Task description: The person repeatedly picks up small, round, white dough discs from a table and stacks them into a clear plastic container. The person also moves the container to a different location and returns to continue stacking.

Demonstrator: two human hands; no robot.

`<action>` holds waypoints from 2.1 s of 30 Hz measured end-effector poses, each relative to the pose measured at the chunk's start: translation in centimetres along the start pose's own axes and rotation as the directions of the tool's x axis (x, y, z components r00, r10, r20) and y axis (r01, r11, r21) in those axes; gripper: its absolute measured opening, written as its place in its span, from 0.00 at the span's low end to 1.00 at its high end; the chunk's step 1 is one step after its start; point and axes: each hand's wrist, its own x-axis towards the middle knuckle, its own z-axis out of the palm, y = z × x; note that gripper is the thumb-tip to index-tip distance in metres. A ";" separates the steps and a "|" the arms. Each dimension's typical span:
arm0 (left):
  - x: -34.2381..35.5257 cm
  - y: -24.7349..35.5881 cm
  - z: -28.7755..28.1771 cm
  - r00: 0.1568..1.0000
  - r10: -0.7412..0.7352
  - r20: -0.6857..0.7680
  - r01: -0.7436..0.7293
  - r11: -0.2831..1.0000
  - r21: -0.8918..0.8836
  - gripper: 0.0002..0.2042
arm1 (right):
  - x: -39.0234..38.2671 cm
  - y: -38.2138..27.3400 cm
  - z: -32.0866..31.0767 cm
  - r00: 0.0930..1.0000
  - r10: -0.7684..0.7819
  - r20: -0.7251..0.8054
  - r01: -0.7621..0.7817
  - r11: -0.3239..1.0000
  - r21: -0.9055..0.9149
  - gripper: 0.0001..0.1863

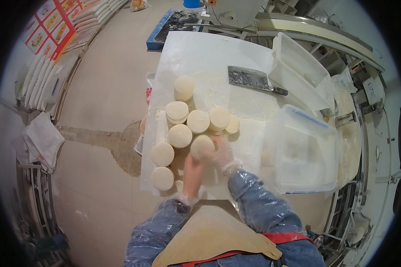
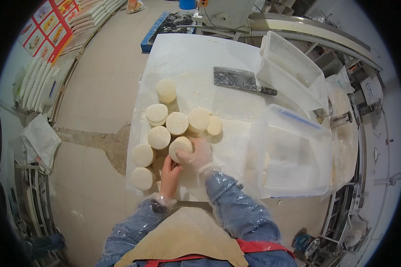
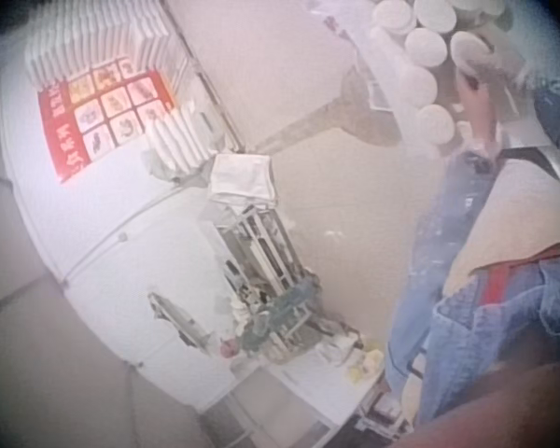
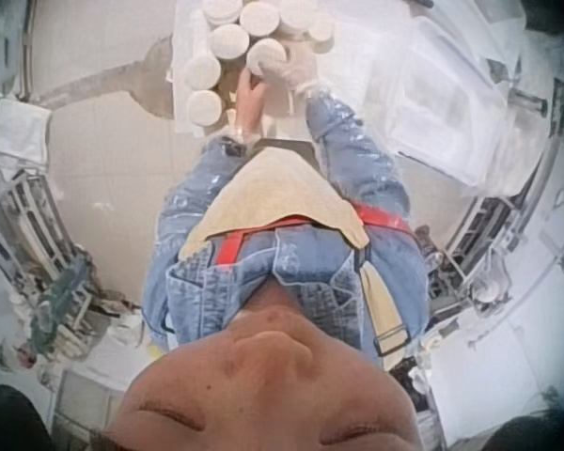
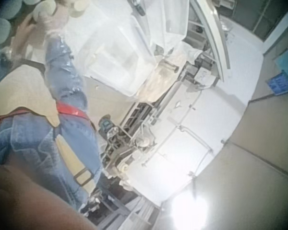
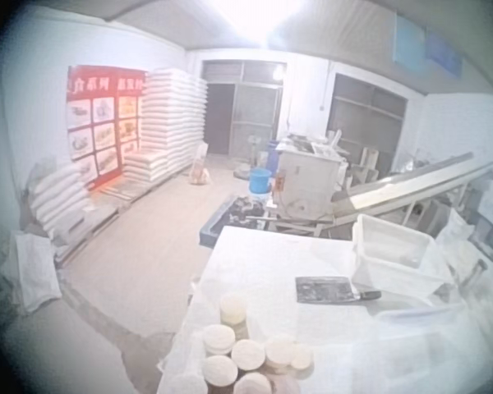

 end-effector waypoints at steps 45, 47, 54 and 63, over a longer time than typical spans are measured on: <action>-3.8 4.0 17.0 0.961 0.152 0.231 -0.155 0.988 -0.004 0.33 | -9.8 2.4 -29.7 0.911 0.389 0.139 -0.328 0.475 0.816 0.38; -3.4 2.4 19.0 0.941 0.124 0.315 -0.217 0.935 0.280 0.34 | -6.7 7.8 -30.5 0.881 0.415 0.228 -0.416 0.446 0.792 0.35; -3.3 -0.7 20.5 0.921 0.195 0.338 -0.351 0.791 0.501 0.33 | -0.7 19.0 -23.7 0.772 0.531 0.349 -0.635 0.656 0.408 0.26; -6.3 0.1 13.4 0.929 0.174 0.327 -0.274 0.917 0.291 0.26 | -1.7 7.8 -25.3 0.906 -0.260 -0.334 0.071 0.871 -0.485 0.18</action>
